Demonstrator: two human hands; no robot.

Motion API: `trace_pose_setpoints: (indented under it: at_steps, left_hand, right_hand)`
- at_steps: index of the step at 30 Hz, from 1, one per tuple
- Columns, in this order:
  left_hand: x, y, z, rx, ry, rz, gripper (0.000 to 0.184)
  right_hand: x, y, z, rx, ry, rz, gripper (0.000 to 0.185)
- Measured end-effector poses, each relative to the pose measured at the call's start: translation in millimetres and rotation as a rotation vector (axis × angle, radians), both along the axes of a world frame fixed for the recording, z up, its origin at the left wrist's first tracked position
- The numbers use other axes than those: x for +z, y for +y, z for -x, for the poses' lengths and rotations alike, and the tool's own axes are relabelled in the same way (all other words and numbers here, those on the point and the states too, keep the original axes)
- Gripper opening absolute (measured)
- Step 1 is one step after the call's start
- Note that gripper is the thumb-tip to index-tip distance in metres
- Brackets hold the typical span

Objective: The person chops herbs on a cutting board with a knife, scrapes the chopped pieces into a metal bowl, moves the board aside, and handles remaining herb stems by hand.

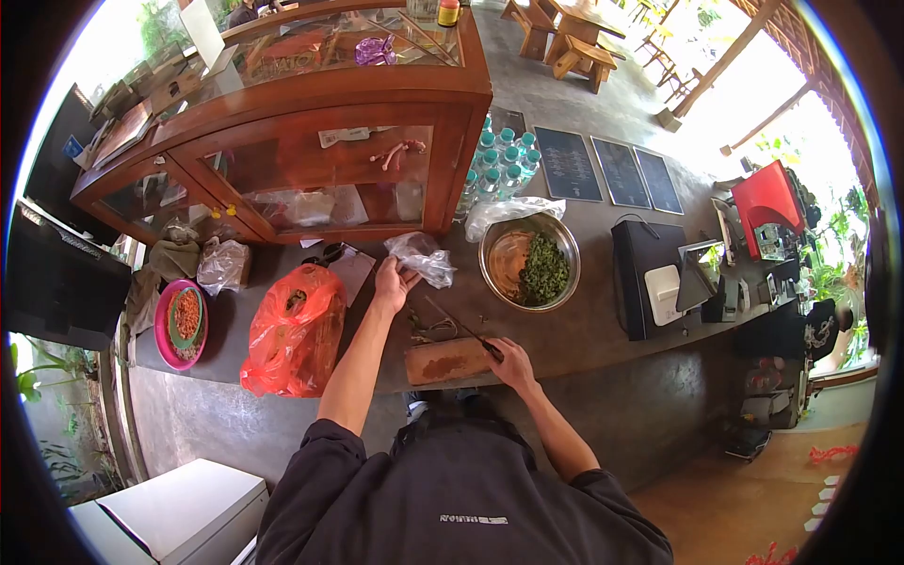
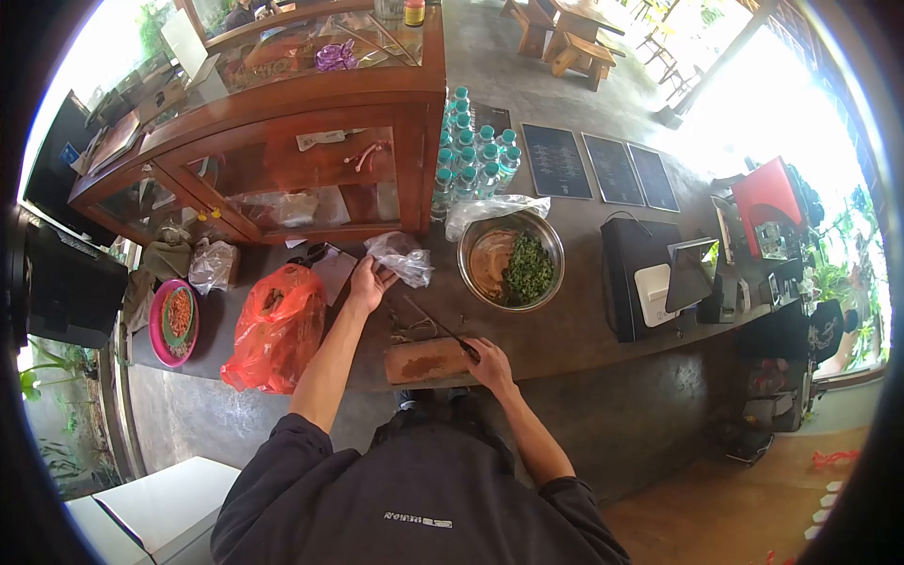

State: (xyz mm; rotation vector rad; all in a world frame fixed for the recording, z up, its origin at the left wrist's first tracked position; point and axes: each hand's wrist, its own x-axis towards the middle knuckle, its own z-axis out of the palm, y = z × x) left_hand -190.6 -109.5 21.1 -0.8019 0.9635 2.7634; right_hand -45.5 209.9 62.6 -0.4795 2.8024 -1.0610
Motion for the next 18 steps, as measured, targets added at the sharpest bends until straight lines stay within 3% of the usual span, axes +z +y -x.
trace_pose_setpoints:
  at_steps: [5,9,11,13,15,16,17,18]
  left_hand:
    - [4,23,-1,-0.085,0.139,-0.031,0.03]
    - [1,24,-10,-0.173,0.255,0.0,0.032]
    - [-34,14,-13,-0.29,0.22,0.307,0.034]
    - [-30,5,-26,-0.295,0.139,0.413,0.032]
    - [-36,-14,-35,-0.186,0.199,0.865,0.04]
    - [-62,-33,-31,-0.137,0.168,1.077,0.038]
    - [-70,-49,-31,-0.134,0.167,1.081,0.038]
    - [-68,-60,-33,-0.072,0.147,1.425,0.039]
  right_hand:
    - [-23,-24,9,-0.079,-0.002,0.06,0.032]
    - [-20,-34,11,0.085,-0.072,0.07,0.032]
    - [-20,-38,14,0.135,-0.083,0.077,0.033]
    - [-22,-44,17,0.114,-0.115,0.065,0.034]
    - [-25,-56,21,0.09,-0.05,0.087,0.034]
    - [-25,-63,24,0.061,0.014,0.107,0.034]
    - [-24,-69,27,0.064,0.015,0.11,0.034]
    - [-24,-75,30,0.057,0.017,0.119,0.035]
